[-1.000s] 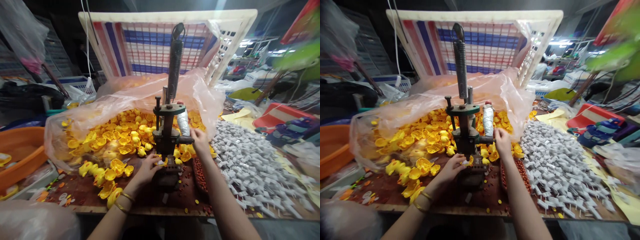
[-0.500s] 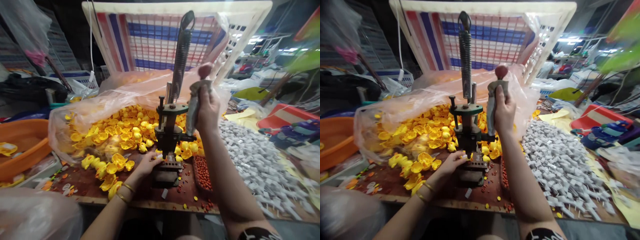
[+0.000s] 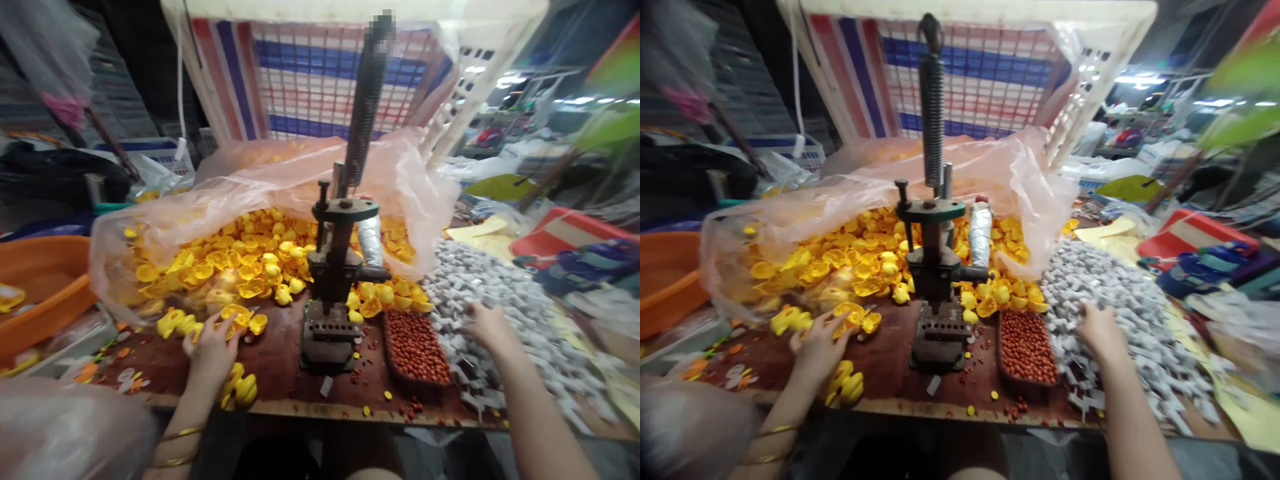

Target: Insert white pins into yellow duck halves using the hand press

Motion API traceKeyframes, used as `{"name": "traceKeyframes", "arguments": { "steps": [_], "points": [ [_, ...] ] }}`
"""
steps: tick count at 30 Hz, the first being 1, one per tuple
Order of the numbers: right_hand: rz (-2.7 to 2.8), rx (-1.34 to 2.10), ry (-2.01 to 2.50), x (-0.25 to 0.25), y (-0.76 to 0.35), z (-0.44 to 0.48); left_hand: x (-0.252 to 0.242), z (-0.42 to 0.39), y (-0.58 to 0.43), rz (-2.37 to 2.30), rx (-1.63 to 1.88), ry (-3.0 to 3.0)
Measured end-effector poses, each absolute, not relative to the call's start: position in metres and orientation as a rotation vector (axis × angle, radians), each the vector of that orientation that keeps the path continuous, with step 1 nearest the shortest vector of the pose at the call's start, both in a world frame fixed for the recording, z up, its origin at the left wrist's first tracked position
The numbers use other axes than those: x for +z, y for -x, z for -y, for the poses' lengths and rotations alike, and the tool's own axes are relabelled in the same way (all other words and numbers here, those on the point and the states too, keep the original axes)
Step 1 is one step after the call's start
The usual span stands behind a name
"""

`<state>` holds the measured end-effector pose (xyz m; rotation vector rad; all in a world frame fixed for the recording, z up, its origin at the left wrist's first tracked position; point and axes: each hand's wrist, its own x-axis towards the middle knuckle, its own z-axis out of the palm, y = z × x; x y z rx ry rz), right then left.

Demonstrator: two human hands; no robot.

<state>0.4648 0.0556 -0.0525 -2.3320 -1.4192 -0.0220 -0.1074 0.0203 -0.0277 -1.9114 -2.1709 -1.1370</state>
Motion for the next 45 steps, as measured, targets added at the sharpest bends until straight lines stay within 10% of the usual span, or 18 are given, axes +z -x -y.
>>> {"name": "traceKeyframes", "arguments": {
  "steps": [21, 28, 45],
  "points": [
    [0.873, 1.368, 1.119, 0.003, -0.216, 0.011, -0.009, 0.019, -0.023, 1.797, -1.831, 2.709],
    [1.334, 0.863, 1.396, -0.006, -0.180, 0.026, -0.010, 0.026, -0.023, 1.779, -1.829, 2.678],
    [1.690, 0.930, 1.512, 0.015, -0.186, 0.021, -0.001, 0.023, -0.016, 2.116, -2.106, 2.854]
  ]
}}
